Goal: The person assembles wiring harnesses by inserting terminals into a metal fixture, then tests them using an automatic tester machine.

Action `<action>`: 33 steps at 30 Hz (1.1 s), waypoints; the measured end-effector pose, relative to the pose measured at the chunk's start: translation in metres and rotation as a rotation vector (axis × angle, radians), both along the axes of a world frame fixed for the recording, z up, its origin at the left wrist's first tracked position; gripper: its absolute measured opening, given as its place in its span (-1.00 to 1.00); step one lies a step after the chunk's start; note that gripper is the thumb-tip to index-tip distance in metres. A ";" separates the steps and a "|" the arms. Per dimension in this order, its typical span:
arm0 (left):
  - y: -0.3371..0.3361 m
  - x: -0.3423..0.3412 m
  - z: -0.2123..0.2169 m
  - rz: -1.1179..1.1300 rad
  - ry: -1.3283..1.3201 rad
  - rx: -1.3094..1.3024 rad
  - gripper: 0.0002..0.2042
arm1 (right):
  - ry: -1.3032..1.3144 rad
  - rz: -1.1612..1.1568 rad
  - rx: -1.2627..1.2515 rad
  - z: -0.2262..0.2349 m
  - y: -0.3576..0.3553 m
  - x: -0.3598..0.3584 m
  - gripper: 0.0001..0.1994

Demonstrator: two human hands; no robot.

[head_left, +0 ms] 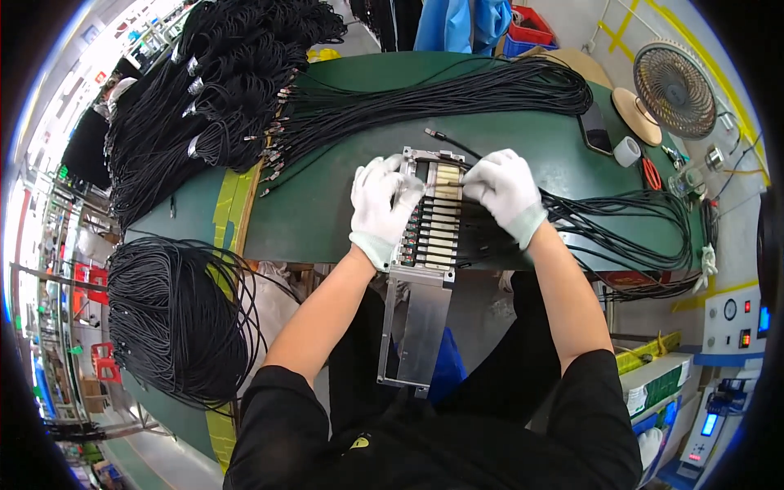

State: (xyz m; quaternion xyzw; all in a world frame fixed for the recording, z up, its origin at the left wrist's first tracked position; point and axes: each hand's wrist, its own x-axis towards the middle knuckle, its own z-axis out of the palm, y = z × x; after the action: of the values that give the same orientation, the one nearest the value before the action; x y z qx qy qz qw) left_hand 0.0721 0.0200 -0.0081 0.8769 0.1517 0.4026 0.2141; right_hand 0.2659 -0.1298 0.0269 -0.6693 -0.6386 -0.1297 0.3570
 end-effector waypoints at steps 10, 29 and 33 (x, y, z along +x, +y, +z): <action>-0.003 -0.005 0.016 -0.052 -0.157 -0.142 -0.88 | 0.170 -0.019 -0.263 0.017 0.005 -0.028 -0.86; 0.002 -0.004 -0.004 0.106 0.128 -0.236 -0.76 | -0.060 -0.091 -0.205 -0.001 -0.007 0.003 -0.94; 0.003 -0.005 -0.008 0.103 0.152 -0.240 -0.76 | -0.048 -0.069 -0.222 0.000 -0.008 0.003 -0.93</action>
State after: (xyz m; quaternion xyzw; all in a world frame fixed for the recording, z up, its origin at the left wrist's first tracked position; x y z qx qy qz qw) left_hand 0.0673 0.0233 -0.0162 0.8640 0.2595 0.3245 0.2843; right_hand 0.2688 -0.1383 0.0269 -0.7229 -0.6341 -0.0865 0.2605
